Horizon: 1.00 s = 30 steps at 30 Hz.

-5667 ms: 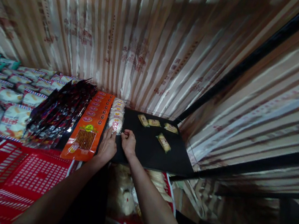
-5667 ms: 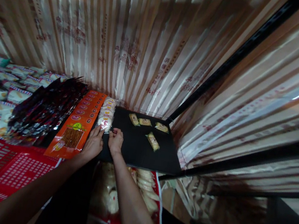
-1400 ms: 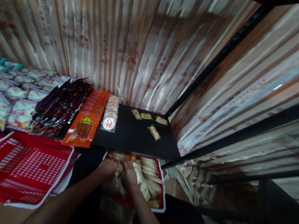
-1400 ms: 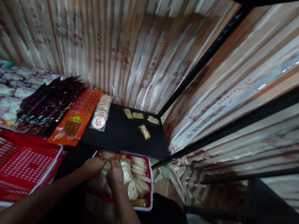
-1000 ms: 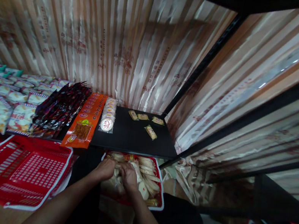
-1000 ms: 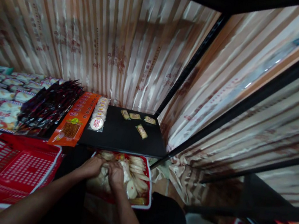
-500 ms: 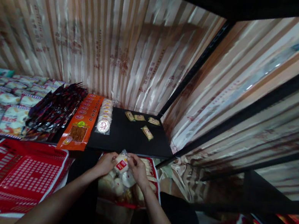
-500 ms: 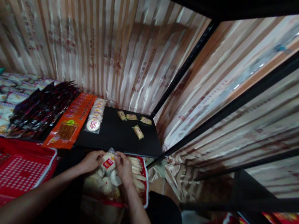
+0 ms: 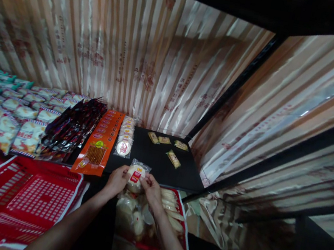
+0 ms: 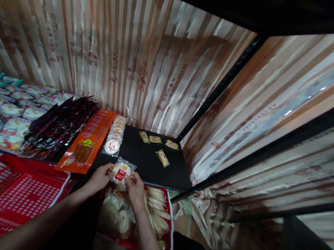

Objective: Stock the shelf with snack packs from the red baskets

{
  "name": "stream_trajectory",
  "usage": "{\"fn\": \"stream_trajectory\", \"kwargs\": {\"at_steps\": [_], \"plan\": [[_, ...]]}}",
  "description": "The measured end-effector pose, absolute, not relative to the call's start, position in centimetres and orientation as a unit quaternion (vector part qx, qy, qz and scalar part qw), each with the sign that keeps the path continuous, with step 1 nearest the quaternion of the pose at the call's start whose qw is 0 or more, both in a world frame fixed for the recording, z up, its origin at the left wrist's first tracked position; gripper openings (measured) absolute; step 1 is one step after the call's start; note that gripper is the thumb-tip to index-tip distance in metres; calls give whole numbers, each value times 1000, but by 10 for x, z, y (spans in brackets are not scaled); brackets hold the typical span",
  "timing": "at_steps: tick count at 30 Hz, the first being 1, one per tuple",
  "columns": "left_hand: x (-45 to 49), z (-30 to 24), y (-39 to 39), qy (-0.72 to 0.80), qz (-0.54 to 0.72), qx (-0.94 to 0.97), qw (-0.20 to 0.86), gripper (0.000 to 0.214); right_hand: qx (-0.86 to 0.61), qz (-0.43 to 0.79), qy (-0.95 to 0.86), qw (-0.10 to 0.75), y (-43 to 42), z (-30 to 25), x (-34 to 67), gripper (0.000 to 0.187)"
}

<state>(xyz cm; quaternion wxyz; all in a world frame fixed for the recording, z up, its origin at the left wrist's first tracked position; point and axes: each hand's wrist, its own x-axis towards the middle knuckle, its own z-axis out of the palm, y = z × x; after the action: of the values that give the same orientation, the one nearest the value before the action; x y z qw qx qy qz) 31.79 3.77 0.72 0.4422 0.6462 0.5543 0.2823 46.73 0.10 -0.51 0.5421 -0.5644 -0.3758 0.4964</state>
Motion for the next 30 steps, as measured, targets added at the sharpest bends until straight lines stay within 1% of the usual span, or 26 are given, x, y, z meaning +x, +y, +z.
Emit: {"fn": "stream_trajectory", "kwargs": {"at_steps": [3, 6, 11, 14, 17, 20, 25, 30], "plan": [[311, 6, 50, 579, 302, 628, 423, 25, -576, 464, -409, 535, 24, -8, 458, 39], [304, 6, 62, 607, 328, 609, 390, 32, -589, 444, -435, 517, 50, -12, 447, 36], [301, -2, 75, 644, 346, 619, 285, 49, -624, 416, -471, 465, 81, -18, 432, 28], [301, -8, 75, 647, 334, 655, 201, 49, -662, 380, -486, 425, 92, -19, 425, 24], [303, -10, 72, 644, 317, 683, 140, 44, -694, 343, -502, 385, 97, -18, 422, 21], [304, -6, 70, 634, 288, 707, 124, 40, -712, 319, -521, 346, 100, -13, 419, 20], [307, 4, 69, 645, 249, 710, 131, 40, -747, 267, -543, 275, 101, -3, 415, 16], [308, 7, 70, 650, 239, 708, 137, 39, -764, 223, -550, 253, 101, -2, 412, 13]]}}
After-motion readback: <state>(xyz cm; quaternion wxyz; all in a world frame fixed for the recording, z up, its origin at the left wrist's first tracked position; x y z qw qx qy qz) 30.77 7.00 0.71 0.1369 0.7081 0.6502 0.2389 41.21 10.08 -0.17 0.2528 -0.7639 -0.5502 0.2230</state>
